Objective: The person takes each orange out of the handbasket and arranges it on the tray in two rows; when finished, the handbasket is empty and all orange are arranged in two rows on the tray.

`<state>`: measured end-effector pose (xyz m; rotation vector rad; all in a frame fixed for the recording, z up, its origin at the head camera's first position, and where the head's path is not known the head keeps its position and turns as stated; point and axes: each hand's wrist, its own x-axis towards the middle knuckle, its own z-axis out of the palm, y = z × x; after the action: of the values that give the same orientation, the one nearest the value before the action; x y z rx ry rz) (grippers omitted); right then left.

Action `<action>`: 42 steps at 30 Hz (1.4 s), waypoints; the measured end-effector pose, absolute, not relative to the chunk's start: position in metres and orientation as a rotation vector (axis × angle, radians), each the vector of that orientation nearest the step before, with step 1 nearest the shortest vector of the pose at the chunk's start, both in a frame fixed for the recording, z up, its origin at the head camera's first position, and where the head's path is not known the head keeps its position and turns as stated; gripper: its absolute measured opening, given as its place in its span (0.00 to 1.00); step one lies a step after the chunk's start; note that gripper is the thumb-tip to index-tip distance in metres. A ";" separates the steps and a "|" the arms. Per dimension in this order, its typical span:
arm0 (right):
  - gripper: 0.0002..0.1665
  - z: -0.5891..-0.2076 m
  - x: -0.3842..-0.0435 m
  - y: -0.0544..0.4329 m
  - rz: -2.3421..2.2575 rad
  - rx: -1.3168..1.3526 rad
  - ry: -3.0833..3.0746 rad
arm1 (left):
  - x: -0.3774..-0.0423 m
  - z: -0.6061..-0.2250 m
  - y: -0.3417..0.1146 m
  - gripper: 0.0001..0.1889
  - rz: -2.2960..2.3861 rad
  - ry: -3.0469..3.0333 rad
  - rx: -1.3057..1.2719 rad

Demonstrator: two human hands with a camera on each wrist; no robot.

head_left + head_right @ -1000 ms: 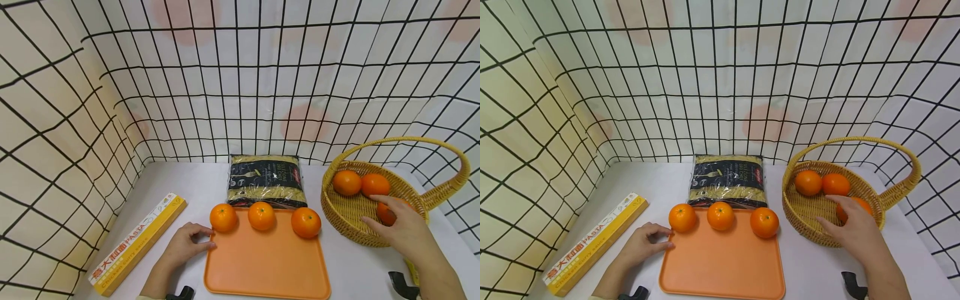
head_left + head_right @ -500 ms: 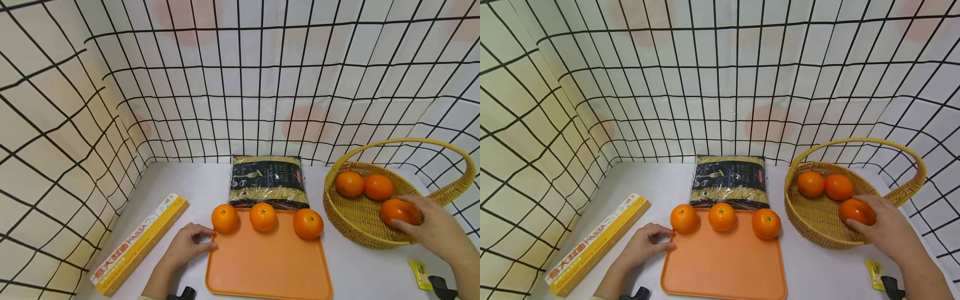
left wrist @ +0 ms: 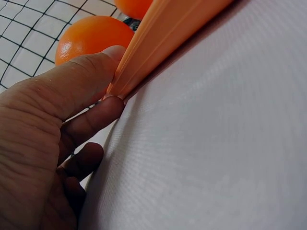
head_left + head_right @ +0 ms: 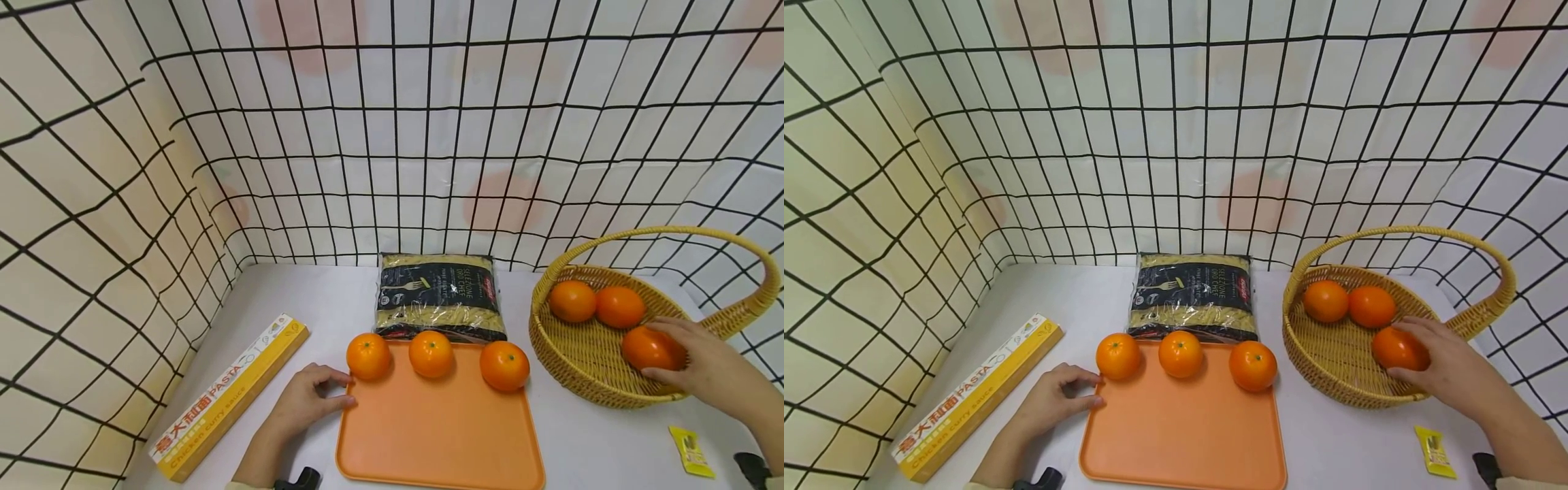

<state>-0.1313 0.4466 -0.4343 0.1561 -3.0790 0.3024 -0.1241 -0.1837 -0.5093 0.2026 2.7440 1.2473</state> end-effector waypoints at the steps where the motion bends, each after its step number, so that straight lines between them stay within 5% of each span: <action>1: 0.53 -0.435 -0.132 0.447 0.289 0.168 -3.078 | -0.124 -0.509 -0.184 0.15 1.245 2.744 0.201; 42: 0.57 -0.442 -0.143 0.454 0.312 0.216 -3.200 | -0.123 -0.506 -0.182 0.15 1.241 2.752 0.195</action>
<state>-0.1428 0.4535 -0.4416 0.2160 -3.2001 0.3124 -0.1228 -0.1824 -0.5063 0.1945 2.7520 1.2415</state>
